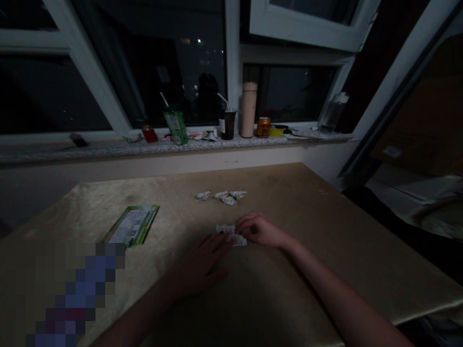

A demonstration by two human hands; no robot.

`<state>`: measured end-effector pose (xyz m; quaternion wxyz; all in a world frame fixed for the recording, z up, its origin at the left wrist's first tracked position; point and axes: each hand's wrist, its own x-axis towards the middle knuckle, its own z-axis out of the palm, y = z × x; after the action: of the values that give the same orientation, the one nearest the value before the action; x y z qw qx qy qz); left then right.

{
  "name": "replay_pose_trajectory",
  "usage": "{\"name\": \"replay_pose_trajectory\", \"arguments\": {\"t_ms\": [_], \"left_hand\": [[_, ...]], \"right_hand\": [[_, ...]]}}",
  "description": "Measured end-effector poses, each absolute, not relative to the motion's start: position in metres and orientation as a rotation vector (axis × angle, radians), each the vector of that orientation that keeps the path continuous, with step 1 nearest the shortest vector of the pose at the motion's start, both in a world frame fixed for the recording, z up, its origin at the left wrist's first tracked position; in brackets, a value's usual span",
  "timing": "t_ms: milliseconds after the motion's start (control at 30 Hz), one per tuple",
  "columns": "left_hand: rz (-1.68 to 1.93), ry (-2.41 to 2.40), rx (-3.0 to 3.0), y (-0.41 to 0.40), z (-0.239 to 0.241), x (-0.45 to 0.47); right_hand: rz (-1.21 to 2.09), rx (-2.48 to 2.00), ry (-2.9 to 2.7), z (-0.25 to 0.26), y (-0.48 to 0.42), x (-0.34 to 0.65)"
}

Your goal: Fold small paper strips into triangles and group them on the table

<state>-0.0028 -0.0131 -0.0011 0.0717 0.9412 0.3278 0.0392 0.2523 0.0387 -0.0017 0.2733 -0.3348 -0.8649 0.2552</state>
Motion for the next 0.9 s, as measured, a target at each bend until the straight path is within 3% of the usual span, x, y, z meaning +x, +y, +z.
{"name": "replay_pose_trajectory", "arguments": {"t_ms": [100, 500, 900], "left_hand": [[0.066, 0.950, 2.819, -0.012, 0.004, -0.006], [0.029, 0.879, 2.840, -0.009, 0.007, -0.009], [0.075, 0.925, 2.821, -0.014, 0.006, -0.003]], "right_hand": [[0.861, -0.781, -2.370, -0.001, 0.040, 0.255], [0.917, -0.840, -2.360, 0.005, 0.040, 0.261], [0.465, -1.171, -2.296, -0.014, 0.039, 0.234]]}}
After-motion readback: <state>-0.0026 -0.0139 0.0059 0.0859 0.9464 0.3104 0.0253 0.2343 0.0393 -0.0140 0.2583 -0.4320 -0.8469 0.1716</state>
